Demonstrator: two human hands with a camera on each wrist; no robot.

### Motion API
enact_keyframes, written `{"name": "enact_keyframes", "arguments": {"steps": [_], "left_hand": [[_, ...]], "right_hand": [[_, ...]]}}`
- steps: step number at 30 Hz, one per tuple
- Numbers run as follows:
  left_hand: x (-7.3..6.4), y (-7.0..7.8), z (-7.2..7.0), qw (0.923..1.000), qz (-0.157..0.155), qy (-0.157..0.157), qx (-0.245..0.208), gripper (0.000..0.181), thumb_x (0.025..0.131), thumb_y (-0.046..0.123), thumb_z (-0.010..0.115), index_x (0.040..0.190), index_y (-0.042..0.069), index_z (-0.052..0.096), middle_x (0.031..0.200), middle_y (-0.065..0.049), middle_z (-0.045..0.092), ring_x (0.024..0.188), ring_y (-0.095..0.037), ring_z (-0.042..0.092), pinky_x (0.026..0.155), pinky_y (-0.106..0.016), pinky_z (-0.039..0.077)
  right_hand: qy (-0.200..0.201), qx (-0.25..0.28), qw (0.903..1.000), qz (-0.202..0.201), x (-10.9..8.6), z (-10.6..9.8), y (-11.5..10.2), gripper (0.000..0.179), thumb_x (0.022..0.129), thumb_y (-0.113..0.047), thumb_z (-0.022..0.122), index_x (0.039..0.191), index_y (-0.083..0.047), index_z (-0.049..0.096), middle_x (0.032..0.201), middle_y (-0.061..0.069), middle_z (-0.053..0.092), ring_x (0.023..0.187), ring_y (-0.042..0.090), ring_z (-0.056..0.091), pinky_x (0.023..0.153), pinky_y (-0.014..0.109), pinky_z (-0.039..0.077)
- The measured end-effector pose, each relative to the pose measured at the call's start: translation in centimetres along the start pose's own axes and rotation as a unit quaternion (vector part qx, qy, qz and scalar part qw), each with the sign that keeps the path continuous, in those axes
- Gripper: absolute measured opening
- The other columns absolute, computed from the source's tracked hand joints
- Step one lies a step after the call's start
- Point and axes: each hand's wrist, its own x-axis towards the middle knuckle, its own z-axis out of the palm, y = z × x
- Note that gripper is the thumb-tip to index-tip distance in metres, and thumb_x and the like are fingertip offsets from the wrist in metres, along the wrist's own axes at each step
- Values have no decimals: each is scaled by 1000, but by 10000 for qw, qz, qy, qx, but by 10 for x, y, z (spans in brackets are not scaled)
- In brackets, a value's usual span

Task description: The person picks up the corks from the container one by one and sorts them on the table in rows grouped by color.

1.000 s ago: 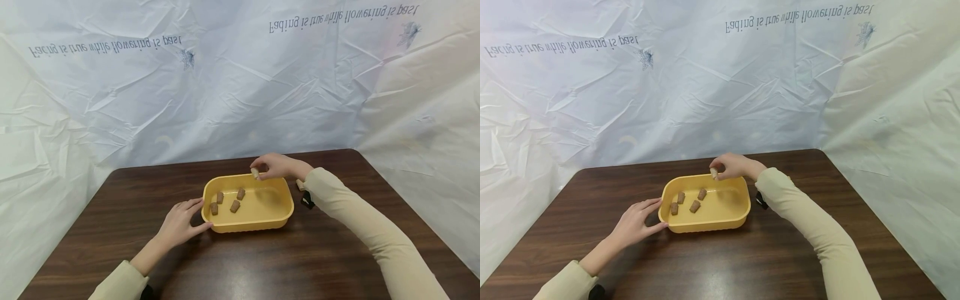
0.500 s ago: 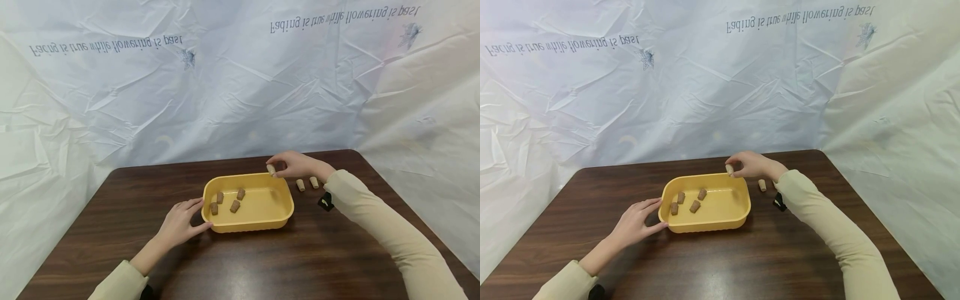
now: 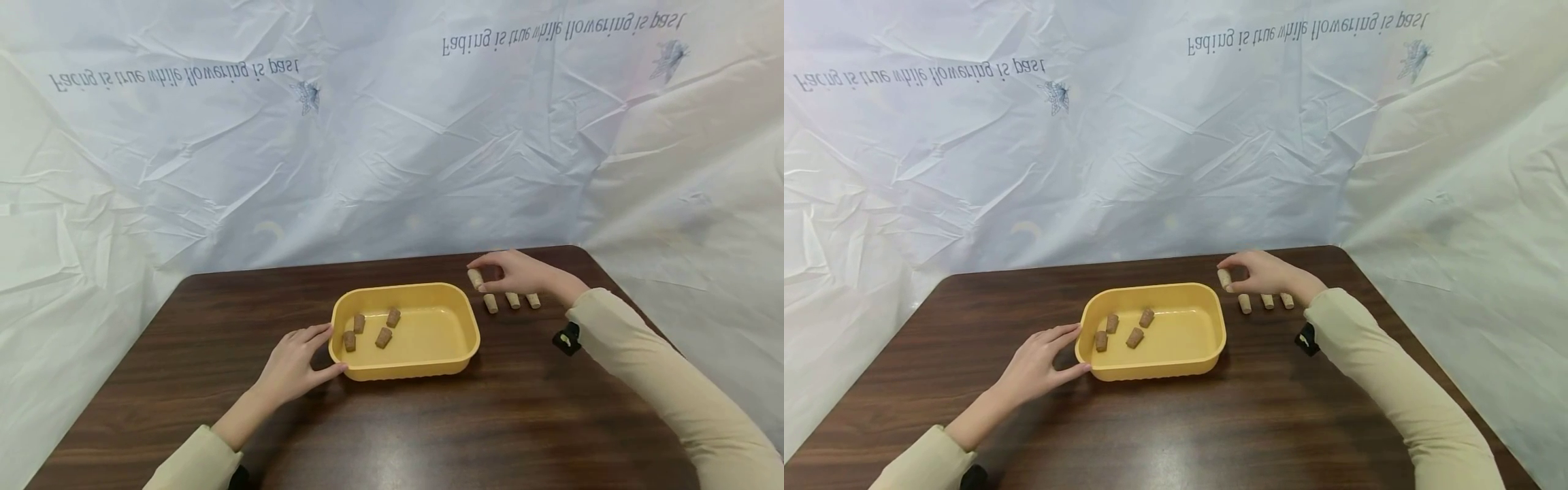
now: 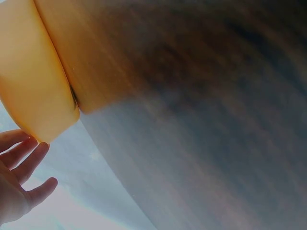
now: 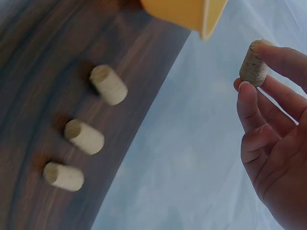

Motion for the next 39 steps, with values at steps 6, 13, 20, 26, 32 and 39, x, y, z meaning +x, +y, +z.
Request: {"name": "enact_keyframes", "arguments": {"steps": [6,13,20,26,32,39], "left_hand": [[0,0,0,10000,-1,-10,0,69,70,54,65,113,0,60,113,-10,57,100,-27,53,85,-48,38],[0,0,-1,9999,-64,-118,22,69,71,55,63,114,1,59,114,-9,56,102,-27,52,86,-48,38],[0,-1,0,9999,-70,-127,36,70,71,56,63,114,1,59,114,-9,56,102,-27,52,86,-48,37],[0,-1,0,10000,-29,-40,-4,70,71,56,63,114,1,60,114,-9,56,101,-27,53,85,-49,38],[-1,-1,1,10000,-61,-51,-36,70,72,56,62,114,1,59,115,-9,56,101,-28,53,86,-48,38],[-1,-2,1,9999,-65,-82,-29,70,72,57,62,115,1,59,115,-9,55,102,-27,52,87,-47,37]], "right_hand": [[153,-53,9997,179,-17,2,12,44,84,-24,61,124,-10,50,103,1,55,60,13,50,53,29,42],[165,22,9989,436,-37,5,29,43,85,-22,60,125,-7,49,101,4,55,57,16,51,52,29,42],[336,15,9970,691,-58,10,45,43,86,-20,59,125,-7,48,93,4,57,55,11,49,55,29,40],[578,-44,9953,776,-72,14,60,45,85,-24,60,125,-4,48,114,16,52,58,12,51,53,31,41],[742,-41,9931,908,-85,15,75,44,85,-18,59,124,-1,47,107,15,54,57,13,50,51,31,41],[877,-71,9900,1101,-95,16,96,47,85,-20,60,123,4,47,117,25,47,75,24,52,59,37,41]]}}
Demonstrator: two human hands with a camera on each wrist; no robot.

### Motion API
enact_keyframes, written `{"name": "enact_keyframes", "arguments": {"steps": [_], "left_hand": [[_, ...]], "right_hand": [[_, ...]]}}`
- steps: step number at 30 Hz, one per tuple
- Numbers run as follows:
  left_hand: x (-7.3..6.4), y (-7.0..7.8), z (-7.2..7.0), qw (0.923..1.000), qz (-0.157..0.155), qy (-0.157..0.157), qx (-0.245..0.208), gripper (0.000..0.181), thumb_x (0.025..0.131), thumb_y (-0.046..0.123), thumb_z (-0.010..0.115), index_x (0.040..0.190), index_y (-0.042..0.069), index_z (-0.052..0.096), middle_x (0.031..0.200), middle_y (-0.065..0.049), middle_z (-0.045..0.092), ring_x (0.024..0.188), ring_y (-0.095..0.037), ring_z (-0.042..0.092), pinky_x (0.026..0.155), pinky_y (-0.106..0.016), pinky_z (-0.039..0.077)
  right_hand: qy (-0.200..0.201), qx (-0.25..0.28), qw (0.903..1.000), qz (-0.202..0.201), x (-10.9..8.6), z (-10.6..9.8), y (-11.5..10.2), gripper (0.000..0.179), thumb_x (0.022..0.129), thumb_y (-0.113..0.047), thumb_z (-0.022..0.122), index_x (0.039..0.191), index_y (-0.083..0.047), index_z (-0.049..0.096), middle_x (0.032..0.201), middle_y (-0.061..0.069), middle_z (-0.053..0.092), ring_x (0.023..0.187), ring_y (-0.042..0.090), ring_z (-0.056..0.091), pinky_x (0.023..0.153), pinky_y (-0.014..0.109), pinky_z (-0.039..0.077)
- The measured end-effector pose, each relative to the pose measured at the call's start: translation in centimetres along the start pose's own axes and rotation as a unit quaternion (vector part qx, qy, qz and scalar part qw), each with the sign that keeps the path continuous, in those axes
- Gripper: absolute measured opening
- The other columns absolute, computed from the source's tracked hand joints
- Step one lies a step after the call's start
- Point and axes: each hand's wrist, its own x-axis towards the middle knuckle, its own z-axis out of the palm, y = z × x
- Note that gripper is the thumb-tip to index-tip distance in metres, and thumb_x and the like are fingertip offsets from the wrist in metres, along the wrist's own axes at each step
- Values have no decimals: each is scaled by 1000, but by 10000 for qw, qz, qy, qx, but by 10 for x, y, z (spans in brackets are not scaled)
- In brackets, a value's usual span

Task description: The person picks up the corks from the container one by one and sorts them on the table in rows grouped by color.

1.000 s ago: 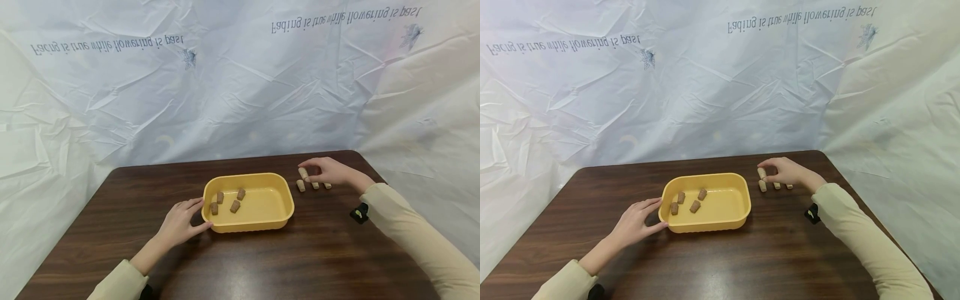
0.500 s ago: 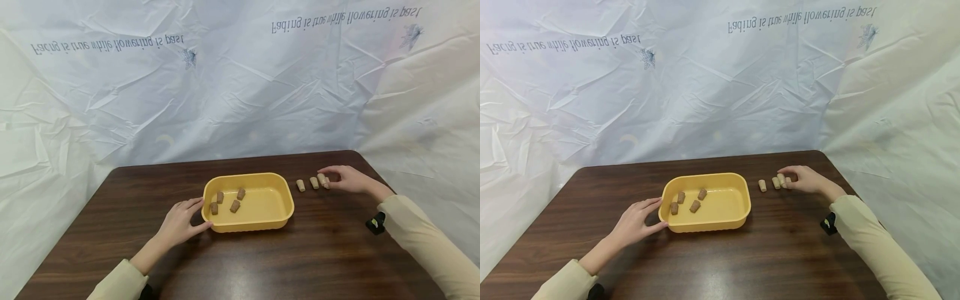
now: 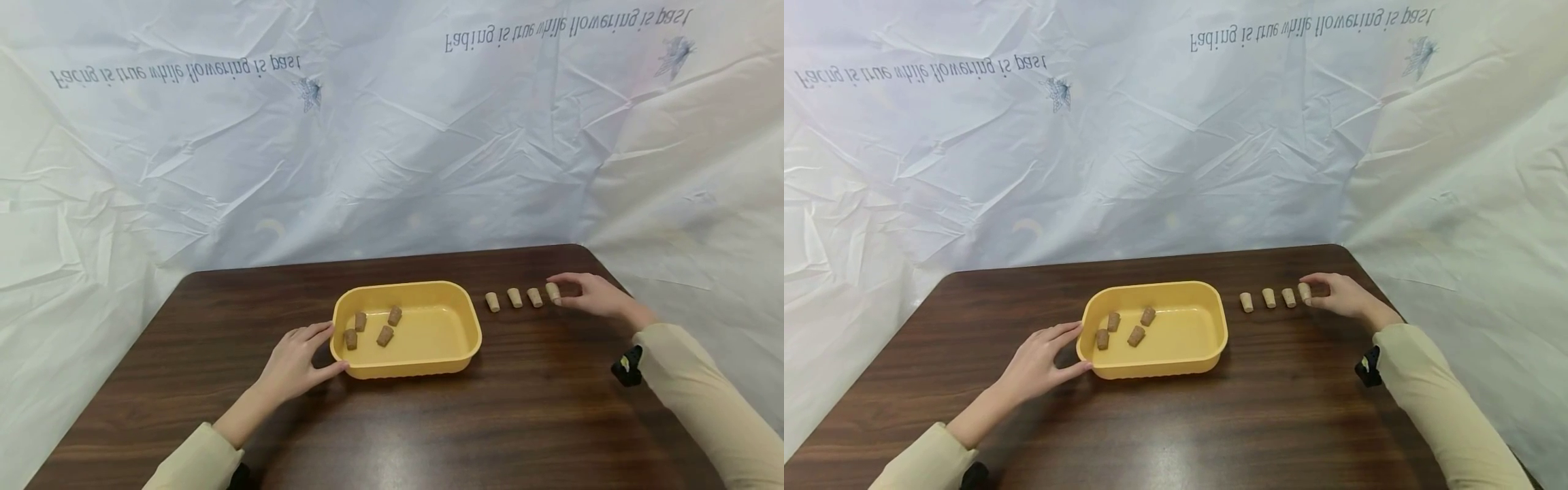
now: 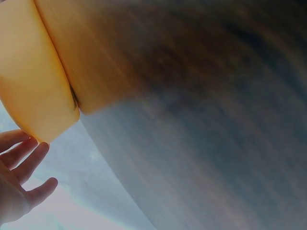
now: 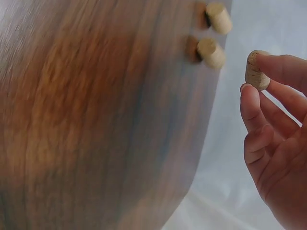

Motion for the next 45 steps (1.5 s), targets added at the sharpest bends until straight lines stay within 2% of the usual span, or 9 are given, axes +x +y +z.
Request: {"name": "enact_keyframes", "arguments": {"steps": [3,10,13,19,25,31,34,40,45], "left_hand": [[0,0,0,10000,-9,-5,15,70,72,57,61,115,1,59,115,-9,55,102,-27,52,87,-47,37],[1,0,-1,10000,-62,-73,-17,70,73,57,60,116,2,59,116,-9,55,103,-27,52,87,-47,37],[1,1,-2,9999,-72,-111,-36,70,73,57,59,116,2,58,116,-9,55,103,-26,51,88,-47,36],[1,1,-2,10000,4,-37,-56,70,73,56,60,116,1,58,116,-9,55,102,-27,52,87,-48,37],[1,1,-2,10000,2,-55,-51,69,73,56,60,116,2,58,116,-8,55,101,-27,53,86,-48,38],[1,1,-2,9999,-41,-143,-47,70,74,57,59,117,2,57,117,-8,54,102,-26,52,87,-48,37],[1,1,-2,9999,-43,-136,-44,70,74,57,59,117,2,57,117,-8,54,103,-26,52,87,-48,37],[0,0,-1,10000,-12,-78,-31,70,73,56,61,117,1,58,117,-9,54,102,-27,52,86,-49,37],[1,0,-1,10000,5,-35,-57,70,73,56,61,116,1,58,116,-9,55,102,-27,52,86,-49,38]], "right_hand": [[-41,-19,9998,207,0,2,8,47,85,-19,60,123,4,47,118,27,46,85,30,53,63,39,41],[-151,295,9976,605,3,11,21,47,83,-12,59,123,7,44,115,30,45,57,15,44,56,33,35],[-156,352,9968,695,5,13,26,47,83,-10,59,124,7,44,118,32,42,58,16,44,57,34,35],[-132,276,9961,825,9,17,31,47,82,-9,58,124,7,44,120,32,40,78,27,52,67,44,41],[-230,389,9944,955,12,20,34,47,82,-6,55,124,8,42,113,29,44,62,19,49,59,36,37],[-223,413,9934,1047,13,23,35,47,82,-6,55,124,8,42,105,25,48,61,18,48,58,35,36],[-218,414,9932,1064,14,24,35,47,82,-5,55,125,8,41,109,27,46,62,18,49,59,35,36],[-221,404,9941,986,15,24,36,49,82,-5,55,126,8,39,121,32,37,65,18,51,63,39,39],[-210,395,9950,892,16,23,36,52,81,-7,57,127,8,38,125,33,33,93,40,48,74,53,39]]}}
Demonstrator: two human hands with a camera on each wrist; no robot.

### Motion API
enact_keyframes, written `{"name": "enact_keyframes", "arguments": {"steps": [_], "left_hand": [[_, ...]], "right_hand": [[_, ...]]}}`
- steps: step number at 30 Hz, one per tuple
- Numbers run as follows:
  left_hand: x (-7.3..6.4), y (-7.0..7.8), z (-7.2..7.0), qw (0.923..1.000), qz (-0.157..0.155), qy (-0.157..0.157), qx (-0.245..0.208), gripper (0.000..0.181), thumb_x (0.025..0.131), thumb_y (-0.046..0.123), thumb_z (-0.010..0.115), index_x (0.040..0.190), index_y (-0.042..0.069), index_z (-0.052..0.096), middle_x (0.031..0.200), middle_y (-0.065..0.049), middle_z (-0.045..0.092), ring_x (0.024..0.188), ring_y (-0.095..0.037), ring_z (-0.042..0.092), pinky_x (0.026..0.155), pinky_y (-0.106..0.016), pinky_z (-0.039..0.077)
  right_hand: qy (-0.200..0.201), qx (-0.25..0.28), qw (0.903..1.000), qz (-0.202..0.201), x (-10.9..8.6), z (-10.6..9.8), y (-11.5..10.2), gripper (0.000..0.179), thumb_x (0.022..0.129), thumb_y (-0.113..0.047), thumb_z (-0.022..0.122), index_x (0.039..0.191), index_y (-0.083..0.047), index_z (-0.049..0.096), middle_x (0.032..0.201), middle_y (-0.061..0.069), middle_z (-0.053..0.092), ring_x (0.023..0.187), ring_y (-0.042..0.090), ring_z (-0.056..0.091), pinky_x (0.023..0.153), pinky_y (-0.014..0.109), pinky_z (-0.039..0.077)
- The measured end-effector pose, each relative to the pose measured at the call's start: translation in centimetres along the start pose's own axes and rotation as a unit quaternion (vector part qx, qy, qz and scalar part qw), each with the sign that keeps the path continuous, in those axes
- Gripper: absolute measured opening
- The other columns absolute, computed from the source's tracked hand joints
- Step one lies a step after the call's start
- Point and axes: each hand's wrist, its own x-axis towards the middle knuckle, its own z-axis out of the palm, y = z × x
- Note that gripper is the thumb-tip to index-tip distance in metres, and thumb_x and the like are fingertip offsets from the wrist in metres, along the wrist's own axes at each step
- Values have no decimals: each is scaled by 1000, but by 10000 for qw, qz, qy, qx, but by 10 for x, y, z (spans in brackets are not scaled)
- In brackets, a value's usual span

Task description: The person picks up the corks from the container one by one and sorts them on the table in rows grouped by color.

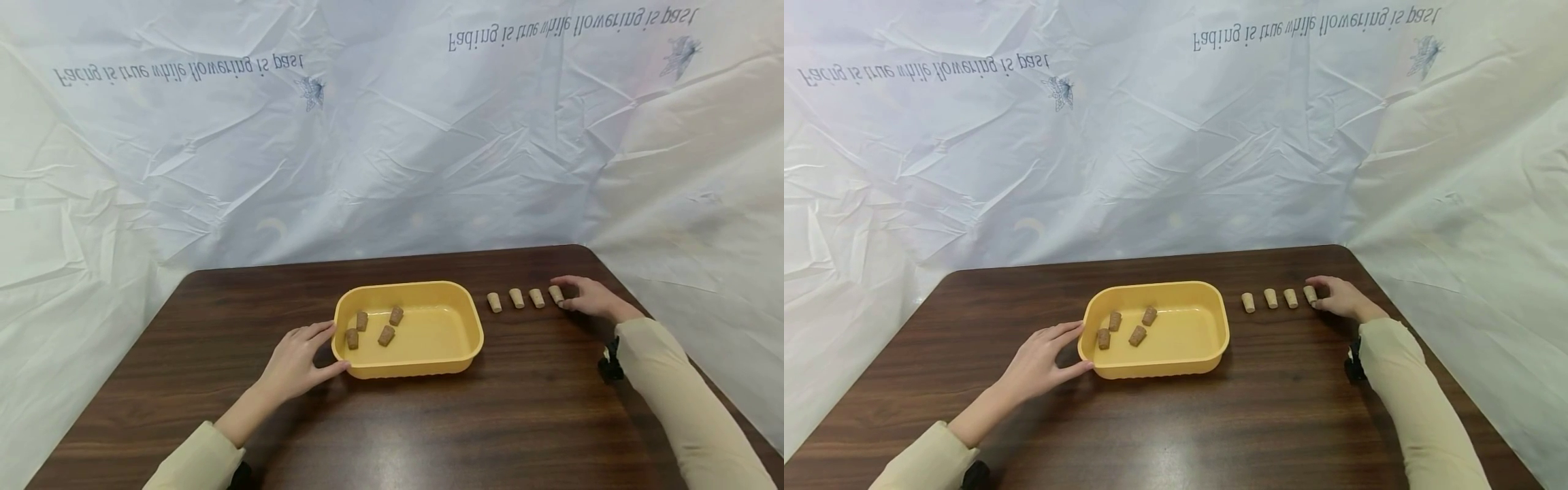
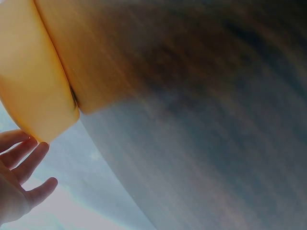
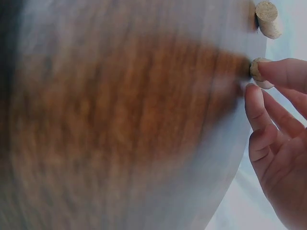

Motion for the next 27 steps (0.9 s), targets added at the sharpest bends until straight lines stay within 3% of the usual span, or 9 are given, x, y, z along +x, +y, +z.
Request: {"name": "enact_keyframes", "arguments": {"steps": [2,6,11,15,27], "left_hand": [[0,0,0,10000,-9,2,-21,69,73,56,61,116,2,58,116,-9,55,102,-27,52,86,-48,38],[0,0,0,10000,0,11,-33,70,73,56,61,116,2,58,116,-9,55,101,-27,52,86,-48,38],[0,0,0,10000,-16,-8,-25,70,73,56,61,116,2,58,116,-9,54,101,-27,53,86,-48,38],[1,0,0,10000,-43,-69,-25,70,73,56,60,117,2,58,117,-9,54,102,-27,52,87,-48,37],[1,-1,2,10000,7,38,-19,69,73,56,60,116,2,59,115,-9,55,100,-27,53,86,-48,38]], "right_hand": [[20,-17,10000,-54,0,-1,-1,52,81,-8,57,127,9,38,125,33,33,106,47,37,79,58,34],[201,-147,9996,-159,1,-4,-7,50,83,-11,58,126,7,41,124,31,35,110,47,34,81,59,32],[435,-284,9979,-393,4,-8,-25,48,85,-18,59,125,4,43,123,28,37,89,36,50,71,50,40],[481,-281,9963,-662,9,-9,-48,48,86,-23,58,125,1,45,121,22,41,68,21,50,58,38,42],[386,-56,9895,-1394,37,-7,-126,45,86,-31,57,124,-8,49,106,8,53,63,17,51,54,34,42]]}}
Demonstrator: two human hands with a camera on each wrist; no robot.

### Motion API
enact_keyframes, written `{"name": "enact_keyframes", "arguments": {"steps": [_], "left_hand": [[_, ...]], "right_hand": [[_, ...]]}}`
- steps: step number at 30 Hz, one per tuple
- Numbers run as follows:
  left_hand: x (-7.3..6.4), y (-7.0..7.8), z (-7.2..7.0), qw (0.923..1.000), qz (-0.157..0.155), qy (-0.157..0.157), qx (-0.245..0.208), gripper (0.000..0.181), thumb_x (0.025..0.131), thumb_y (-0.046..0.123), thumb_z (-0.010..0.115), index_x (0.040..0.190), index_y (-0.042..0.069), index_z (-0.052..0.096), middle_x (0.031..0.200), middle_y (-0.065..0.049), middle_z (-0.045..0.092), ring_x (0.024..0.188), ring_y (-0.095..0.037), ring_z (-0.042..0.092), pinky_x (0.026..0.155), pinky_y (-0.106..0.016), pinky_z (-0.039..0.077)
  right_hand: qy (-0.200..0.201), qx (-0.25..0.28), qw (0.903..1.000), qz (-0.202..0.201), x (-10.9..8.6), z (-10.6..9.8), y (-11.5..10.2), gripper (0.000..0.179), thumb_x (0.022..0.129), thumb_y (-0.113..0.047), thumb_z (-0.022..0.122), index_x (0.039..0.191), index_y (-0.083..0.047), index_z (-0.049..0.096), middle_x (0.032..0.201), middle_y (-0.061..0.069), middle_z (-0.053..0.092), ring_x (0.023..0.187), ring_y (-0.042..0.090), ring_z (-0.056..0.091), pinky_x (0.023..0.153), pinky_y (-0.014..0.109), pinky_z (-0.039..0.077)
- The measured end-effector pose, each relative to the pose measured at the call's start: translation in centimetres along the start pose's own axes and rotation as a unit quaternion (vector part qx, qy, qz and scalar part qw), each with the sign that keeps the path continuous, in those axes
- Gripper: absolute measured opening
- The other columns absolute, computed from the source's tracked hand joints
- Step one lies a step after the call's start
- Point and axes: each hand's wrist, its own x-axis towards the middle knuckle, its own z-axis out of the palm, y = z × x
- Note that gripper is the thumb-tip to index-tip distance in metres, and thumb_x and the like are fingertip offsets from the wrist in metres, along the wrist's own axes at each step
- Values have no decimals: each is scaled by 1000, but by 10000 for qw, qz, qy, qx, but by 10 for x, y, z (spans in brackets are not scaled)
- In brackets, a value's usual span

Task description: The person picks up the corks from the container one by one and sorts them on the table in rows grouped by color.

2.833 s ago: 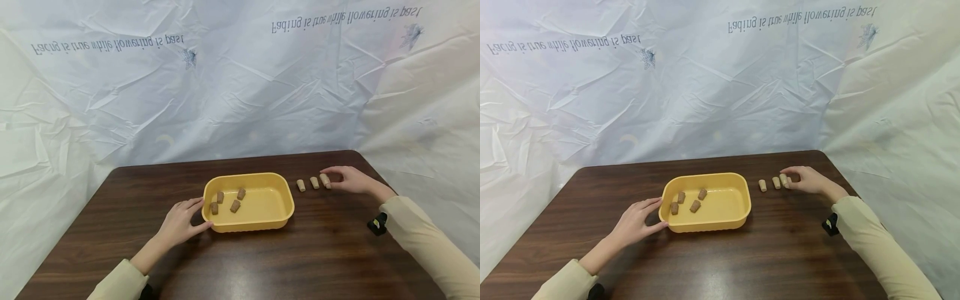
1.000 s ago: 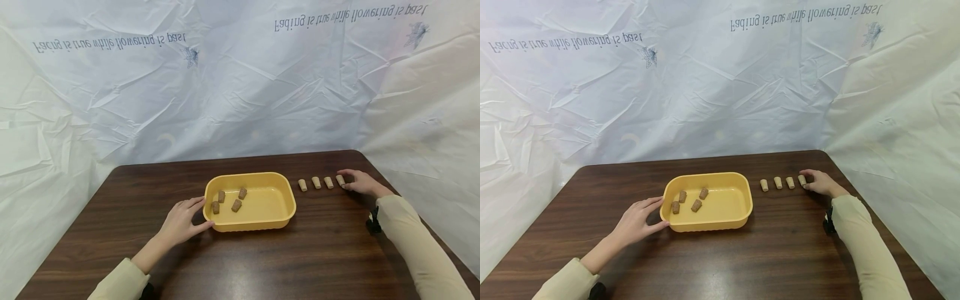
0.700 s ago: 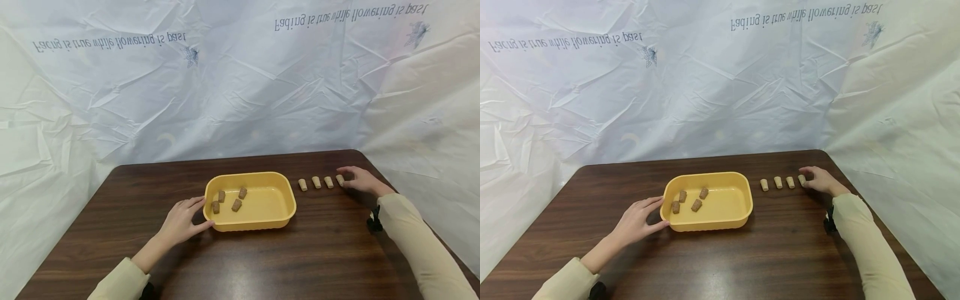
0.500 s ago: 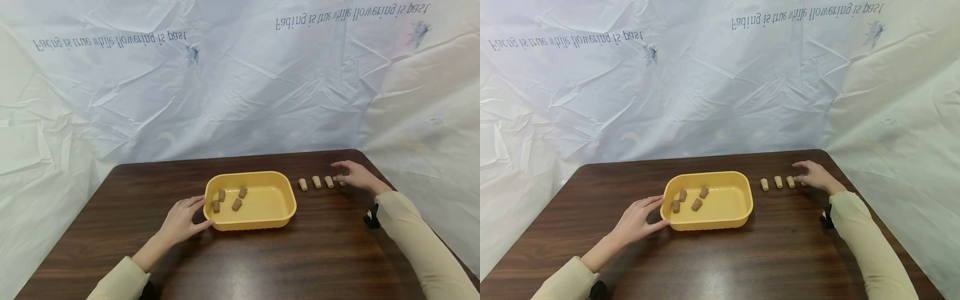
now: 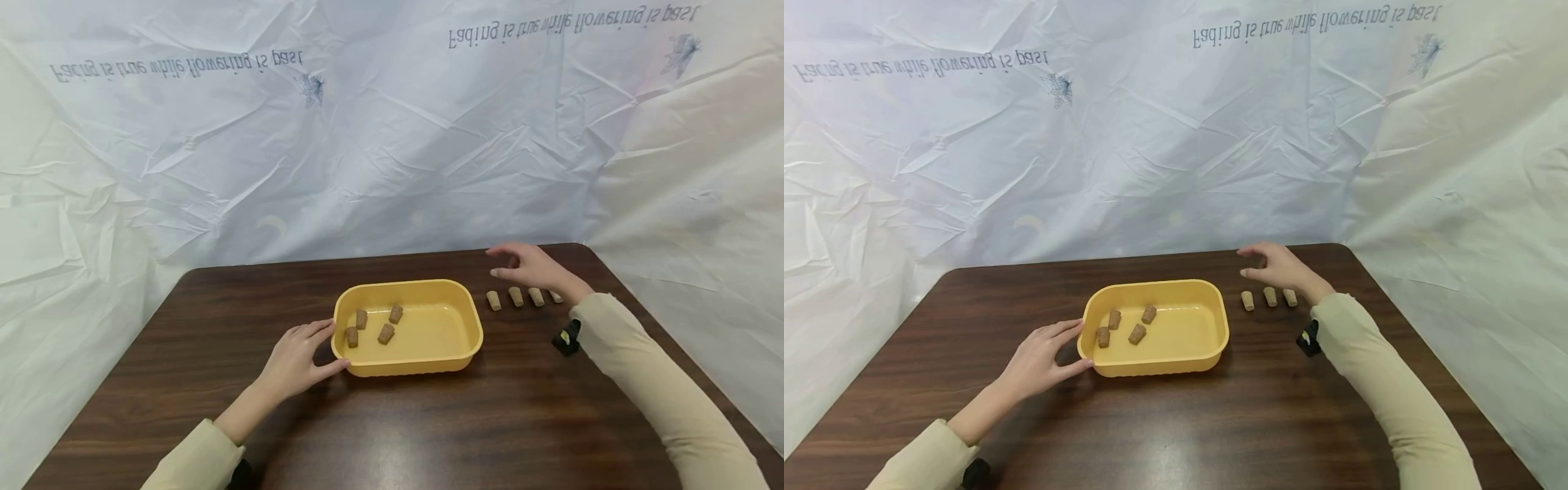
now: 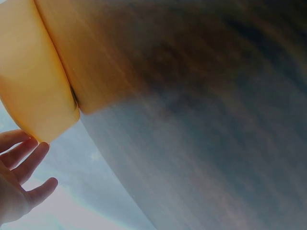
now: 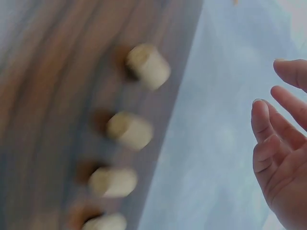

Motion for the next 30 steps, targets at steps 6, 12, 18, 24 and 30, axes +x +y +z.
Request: {"name": "enact_keyframes", "arguments": {"steps": [6,12,18,24,30], "left_hand": [[-1,-2,0,10000,-4,-7,37,70,73,57,61,116,2,58,116,-9,55,101,-27,52,87,-48,37],[-1,-2,1,10000,16,-9,56,71,72,57,62,116,1,58,115,-9,55,101,-27,53,86,-48,37],[-1,-1,1,10000,2,-17,10,70,72,57,61,116,2,58,115,-9,55,101,-27,53,87,-48,37],[0,-1,0,9999,-54,-89,-5,70,74,57,59,117,2,58,116,-8,54,101,-26,52,87,-47,37],[0,-1,-1,9999,-64,-108,-18,70,74,57,59,117,2,58,117,-8,54,102,-26,52,87,-48,37]], "right_hand": [[-154,380,9985,-367,27,6,-30,44,86,-30,57,124,-7,49,116,9,51,69,18,52,58,34,44],[-381,329,9967,-642,49,18,-60,42,87,-32,56,122,-10,52,113,6,54,77,15,55,64,32,46],[-686,328,9926,-951,66,31,-87,39,86,-27,57,121,-9,53,104,4,59,74,13,54,64,31,46],[-918,186,9889,-1150,80,46,-104,36,86,-26,57,118,-8,55,93,0,61,75,11,55,66,29,45],[-1478,451,9839,-901,90,62,-111,33,86,-24,58,114,-6,55,91,2,60,74,20,59,61,28,48]]}}
